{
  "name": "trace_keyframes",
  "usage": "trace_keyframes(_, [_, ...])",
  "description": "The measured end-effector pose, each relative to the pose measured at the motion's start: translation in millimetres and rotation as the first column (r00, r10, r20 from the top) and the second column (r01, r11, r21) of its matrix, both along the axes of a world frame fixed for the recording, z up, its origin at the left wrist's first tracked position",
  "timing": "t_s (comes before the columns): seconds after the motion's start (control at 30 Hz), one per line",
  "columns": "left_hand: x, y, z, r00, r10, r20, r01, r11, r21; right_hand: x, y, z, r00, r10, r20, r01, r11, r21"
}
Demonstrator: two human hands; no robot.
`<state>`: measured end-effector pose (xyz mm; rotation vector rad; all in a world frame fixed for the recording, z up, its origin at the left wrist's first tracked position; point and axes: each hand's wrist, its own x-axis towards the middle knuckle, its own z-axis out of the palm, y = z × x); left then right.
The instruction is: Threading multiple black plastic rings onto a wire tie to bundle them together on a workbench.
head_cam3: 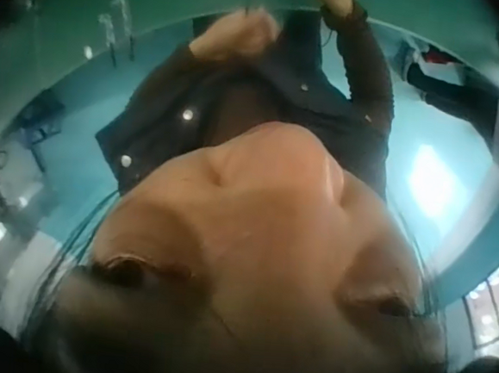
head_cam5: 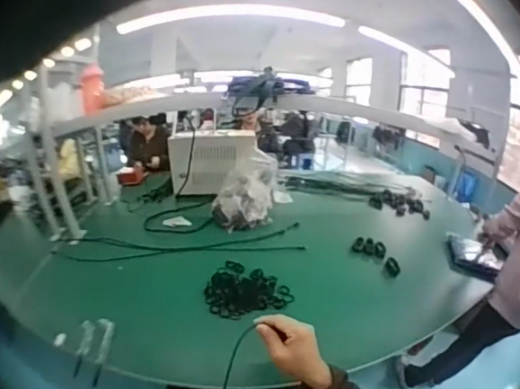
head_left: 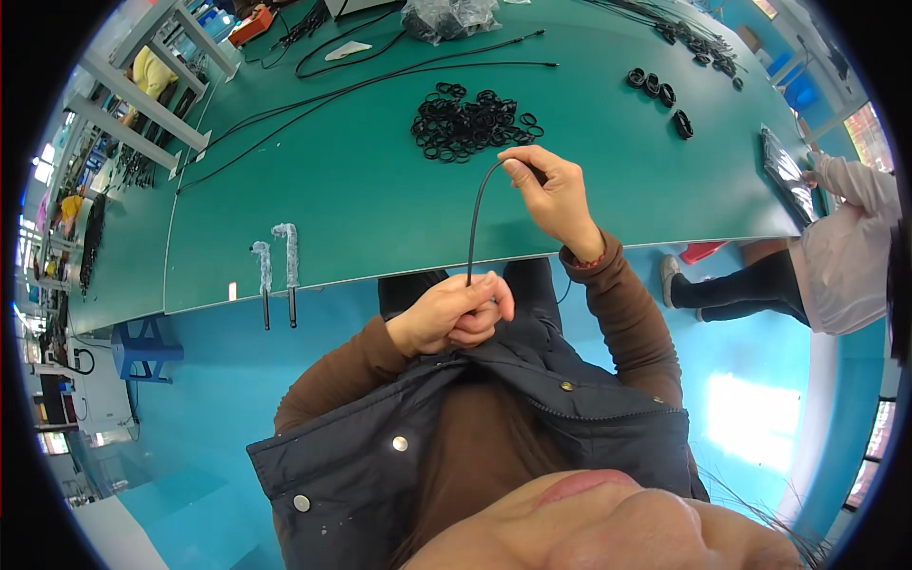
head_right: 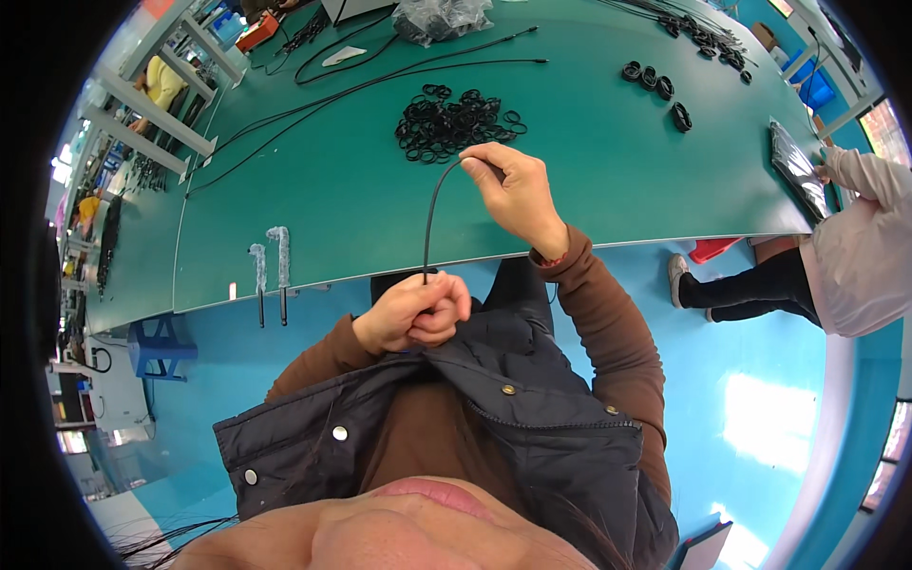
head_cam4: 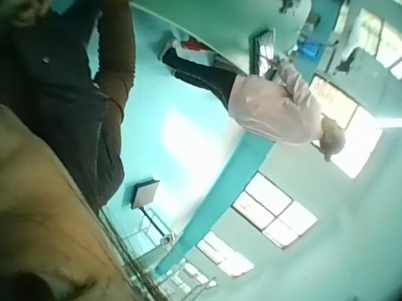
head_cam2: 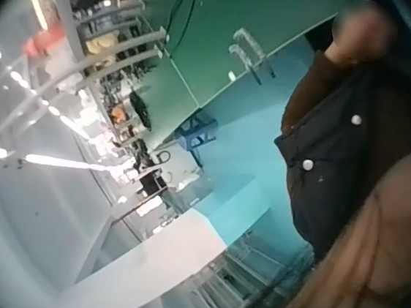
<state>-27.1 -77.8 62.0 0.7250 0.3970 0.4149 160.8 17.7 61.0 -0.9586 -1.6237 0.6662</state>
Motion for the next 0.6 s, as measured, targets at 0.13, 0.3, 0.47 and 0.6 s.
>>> trace_keyframes(0.13, [-17,6,33,0.978,0.087,0.189,-0.132,0.962,0.238,0,-10,-22,0.988,0.136,0.071,-0.127,0.984,-0.124])
trace_keyframes(0.3, [-43,77,40,0.826,0.476,0.302,-0.559,0.622,0.549,-14,-70,-18,0.819,0.564,0.105,-0.463,0.757,-0.461])
trace_keyframes(0.47, [-46,100,0,0.793,0.609,0.005,-0.399,0.513,0.76,-6,-78,23,0.767,0.535,0.353,-0.465,0.844,-0.269])
trace_keyframes(0.6, [-28,77,-19,0.912,0.386,-0.139,-0.19,0.698,0.691,-3,-43,43,0.869,0.339,0.361,-0.35,0.936,-0.037])
